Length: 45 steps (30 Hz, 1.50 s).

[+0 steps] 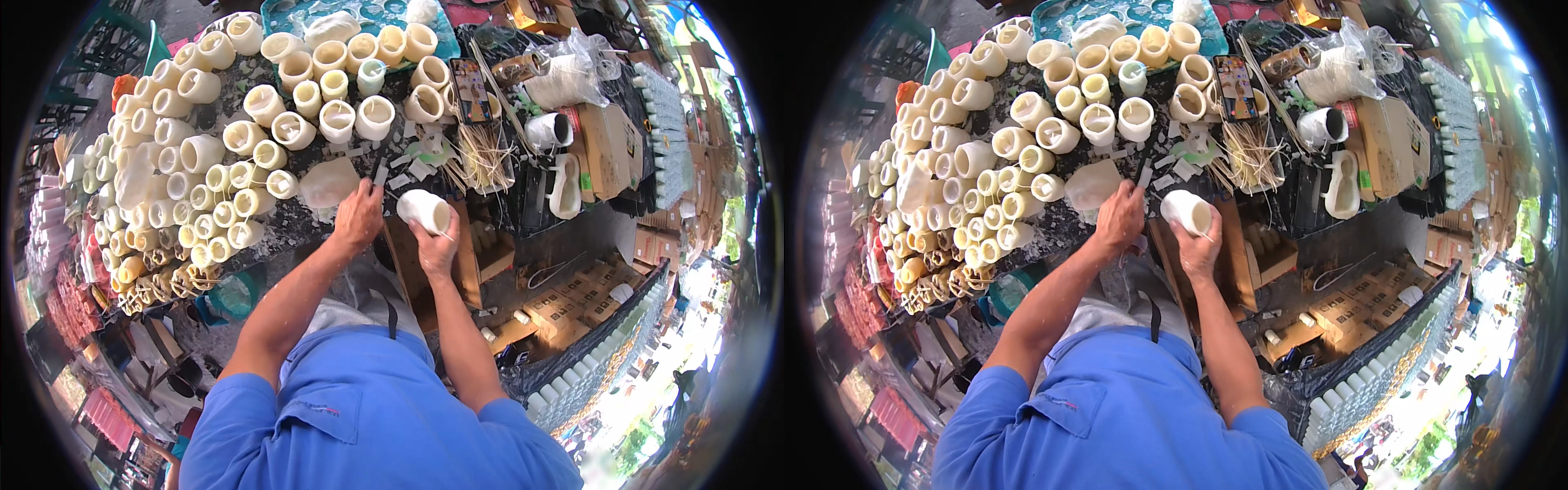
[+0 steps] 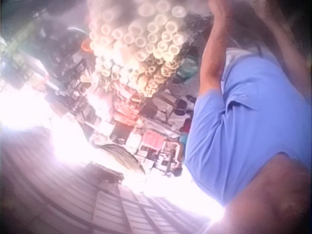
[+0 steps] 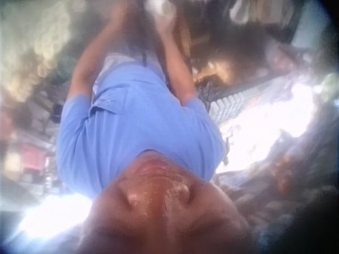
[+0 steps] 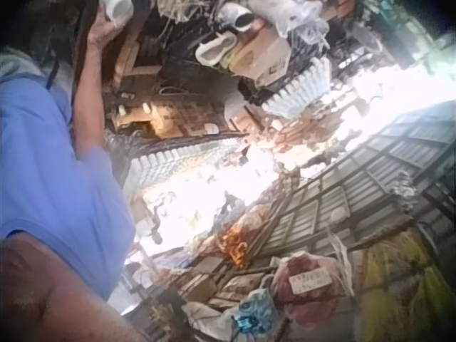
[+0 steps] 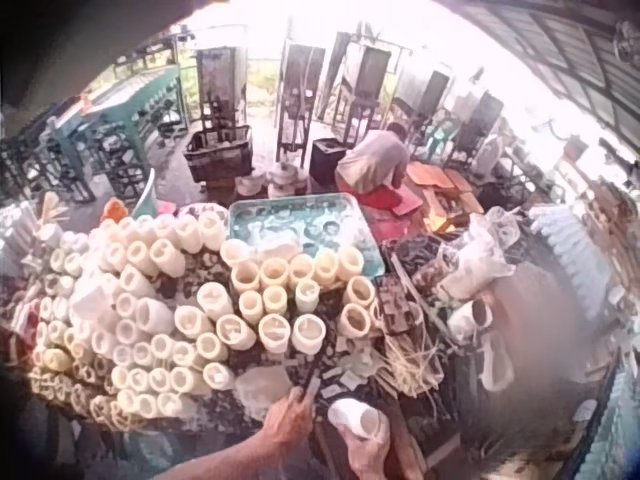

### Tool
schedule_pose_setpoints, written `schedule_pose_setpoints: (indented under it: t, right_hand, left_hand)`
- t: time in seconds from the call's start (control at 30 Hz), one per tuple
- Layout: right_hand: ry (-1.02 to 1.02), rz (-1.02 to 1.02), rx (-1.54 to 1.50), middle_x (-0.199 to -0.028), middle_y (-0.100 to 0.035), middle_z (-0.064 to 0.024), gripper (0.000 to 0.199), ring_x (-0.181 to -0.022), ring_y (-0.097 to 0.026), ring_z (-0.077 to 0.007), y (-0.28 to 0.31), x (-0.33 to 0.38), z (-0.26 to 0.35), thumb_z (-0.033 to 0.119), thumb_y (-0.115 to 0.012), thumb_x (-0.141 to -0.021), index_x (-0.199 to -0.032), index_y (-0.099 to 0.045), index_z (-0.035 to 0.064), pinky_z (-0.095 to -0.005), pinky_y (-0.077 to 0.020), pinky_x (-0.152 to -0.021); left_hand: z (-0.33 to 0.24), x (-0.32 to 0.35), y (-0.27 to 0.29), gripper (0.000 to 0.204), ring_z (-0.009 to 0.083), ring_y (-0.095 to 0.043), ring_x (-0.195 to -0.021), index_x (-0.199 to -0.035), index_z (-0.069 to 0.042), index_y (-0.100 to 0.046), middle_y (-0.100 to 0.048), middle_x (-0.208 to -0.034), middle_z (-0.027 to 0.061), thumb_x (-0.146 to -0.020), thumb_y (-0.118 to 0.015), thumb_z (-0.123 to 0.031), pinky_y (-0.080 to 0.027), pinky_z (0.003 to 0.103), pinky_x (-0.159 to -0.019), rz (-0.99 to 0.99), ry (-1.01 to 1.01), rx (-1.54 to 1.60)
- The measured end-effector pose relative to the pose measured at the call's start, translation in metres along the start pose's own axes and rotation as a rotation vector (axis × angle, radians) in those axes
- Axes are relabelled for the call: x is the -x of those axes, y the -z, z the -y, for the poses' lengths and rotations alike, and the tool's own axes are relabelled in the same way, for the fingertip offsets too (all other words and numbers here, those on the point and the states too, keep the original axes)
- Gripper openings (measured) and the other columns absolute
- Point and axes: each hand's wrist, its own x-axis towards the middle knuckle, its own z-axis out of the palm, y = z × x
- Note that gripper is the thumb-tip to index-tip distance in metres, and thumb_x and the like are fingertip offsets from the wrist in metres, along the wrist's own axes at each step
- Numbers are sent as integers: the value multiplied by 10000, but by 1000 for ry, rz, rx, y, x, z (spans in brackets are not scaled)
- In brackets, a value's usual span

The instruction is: The person inserts wicks into cylindrical white candle bodies and places them on a workbench. The person handles wicks and candle bodies one at a time, repeating the insertion and placement steps throughout the clip.

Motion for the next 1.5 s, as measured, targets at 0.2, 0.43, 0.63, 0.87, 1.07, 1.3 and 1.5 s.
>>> schedule_pose_setpoints:
  t: [0.2, 0.43, 0.63, 0.87, 1.07, 1.3, 1.5]
  right_hand:
    - [97, 21, 243, -1219, -748, -185, 776, -1117, -755, -321, -26, 0, -8, 150, -975, -790, -1428, -546, 40, -434, -594, -965]
    - [100, 145, 166, -1228, -769, -173, 711, -1125, -766, -276, -52, -26, 10, 148, -935, -835, -1436, -570, 37, -407, -608, -956]
    - [184, 284, 366, -1249, -741, -209, 576, -1035, -774, -383, -33, -50, 18, -24, -704, -874, -1440, -612, 25, -418, -621, -908]
    - [521, 276, 752, -1265, -648, -204, 489, -1079, -710, -425, -13, -109, 3, 7, -670, -898, -1386, -656, 8, -470, -617, -895]
    - [570, 271, 850, -1260, -628, -215, 379, -1107, -684, -430, -26, -113, 2, 72, -703, -910, -1272, -611, 5, -501, -590, -929]
    - [-120, 346, 39, -1088, -710, -128, 392, -930, -709, -210, 5, -91, 33, 226, -704, -1071, -1407, -620, 42, -351, -597, -813]
    - [-476, 421, -445, -1072, -716, -47, 303, -911, -685, -104, 23, -67, 52, 212, -620, -1149, -1357, -657, -6, -268, -583, -791]
  left_hand:
    - [0, -51, -9, 320, 393, -777, -809, -1277, -16, -640, -692, -1099, 244, -982, -610, -135, -646, 478, -701, 130, -153, -205]
    - [7, -50, 36, 352, 369, -760, -999, -1249, -28, -698, -703, -1163, 226, -908, -617, -63, -619, 498, -853, 50, -21, -92]
    - [-8, -20, 59, 476, 396, -712, -1077, -1360, -6, -681, -661, -1362, 240, -897, -669, -114, -568, 496, -1001, 49, 37, 396]
    - [-34, -9, 52, 544, 399, -656, -1132, -1329, -26, -696, -674, -1279, 215, -864, -874, -246, -541, 502, -1013, -199, -235, 98]
    - [-29, -20, 57, 273, 298, -640, -1005, -1104, -81, -744, -708, -1060, 63, -843, -824, -86, -529, 455, -862, -139, -390, 80]
    - [-33, -23, 60, 228, 304, -662, -974, -1060, -61, -768, -734, -1033, 86, -841, -832, -75, -539, 445, -875, -24, -499, 114]
    - [-28, -28, 57, 149, 343, -702, -944, -1059, -18, -782, -765, -1000, 131, -911, -784, -37, -578, 438, -846, -95, -311, 332]
